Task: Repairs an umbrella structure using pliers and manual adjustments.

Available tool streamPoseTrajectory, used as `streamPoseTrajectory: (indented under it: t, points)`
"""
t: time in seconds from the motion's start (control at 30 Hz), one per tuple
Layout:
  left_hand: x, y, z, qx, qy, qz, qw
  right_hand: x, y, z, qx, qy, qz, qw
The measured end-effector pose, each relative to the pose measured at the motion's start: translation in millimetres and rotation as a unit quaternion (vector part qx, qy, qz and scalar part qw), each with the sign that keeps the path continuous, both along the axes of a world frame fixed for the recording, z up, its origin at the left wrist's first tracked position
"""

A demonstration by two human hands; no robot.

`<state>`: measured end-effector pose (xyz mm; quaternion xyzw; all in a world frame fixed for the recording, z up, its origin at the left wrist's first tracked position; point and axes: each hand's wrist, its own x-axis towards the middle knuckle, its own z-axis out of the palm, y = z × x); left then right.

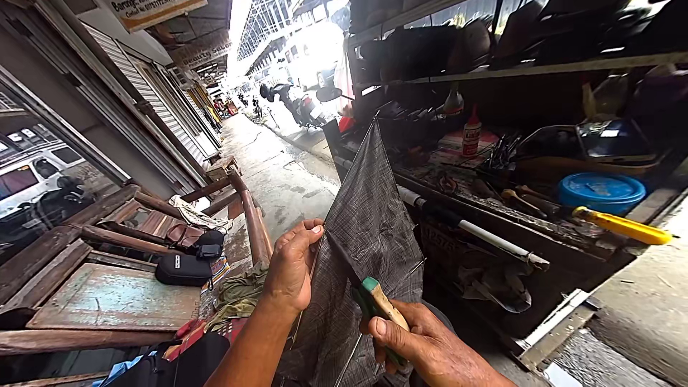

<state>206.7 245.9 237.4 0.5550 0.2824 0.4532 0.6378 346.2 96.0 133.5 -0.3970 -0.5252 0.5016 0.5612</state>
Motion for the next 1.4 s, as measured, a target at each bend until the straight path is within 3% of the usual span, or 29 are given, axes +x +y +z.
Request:
streamPoseTrajectory:
  t: [0.43,0.73,0.8,0.83,0.93,0.97,1.03,1.1,1.17,1.27,1.33,1.4]
  points:
    - [1.2,-2.6,-1.9,0.022,0.001,-0.001,1.0,18.7,-9.1,13.5,-0.027,-0.039,0.012,0.999]
    - [1.2,-3.6,-4.2,0.049,-0.019,-0.014,0.999,29.8,-9.9,23.3,-0.034,-0.128,-0.043,0.99]
    - [1.7,-3.0,-5.9,0.055,-0.02,-0.02,0.998,29.9,-11.4,25.9,-0.025,-0.249,-0.121,0.961]
    - [2.5,-2.8,-6.0,0.058,-0.019,-0.02,0.998,27.6,-12.1,24.8,0.0,-0.338,-0.18,0.924]
    - [6.2,-0.7,-10.7,0.051,-0.014,-0.016,0.998,23.8,-3.8,8.9,0.115,-0.54,-0.341,0.761]
    - [7.2,0.5,-12.4,0.048,-0.014,-0.016,0.999,24.9,-2.5,8.1,0.121,-0.561,-0.354,0.738]
    - [8.4,1.6,-12.0,0.049,-0.019,-0.017,0.998,27.4,-0.4,7.5,0.13,-0.568,-0.361,0.728]
    - [7.7,1.2,-9.8,0.051,-0.024,-0.019,0.998,30.3,-0.5,6.1,0.128,-0.538,-0.342,0.76]
    - [5.8,1.9,-7.8,0.048,-0.027,-0.015,0.998,32.7,-1.8,6.1,0.097,-0.444,-0.285,0.844]
    - [3.1,3.5,-6.5,0.038,-0.026,-0.002,0.999,34.3,-0.6,0.9,0.038,-0.176,-0.132,0.975]
    - [1.9,4.8,-4.9,0.033,-0.024,0.001,0.999,28.8,2.1,-7.5,0.051,0.038,0.002,0.998]
    - [1.1,5.5,-4.3,0.031,-0.019,0.0,0.999,20.6,6.7,-18.0,0.067,0.19,0.135,0.97]
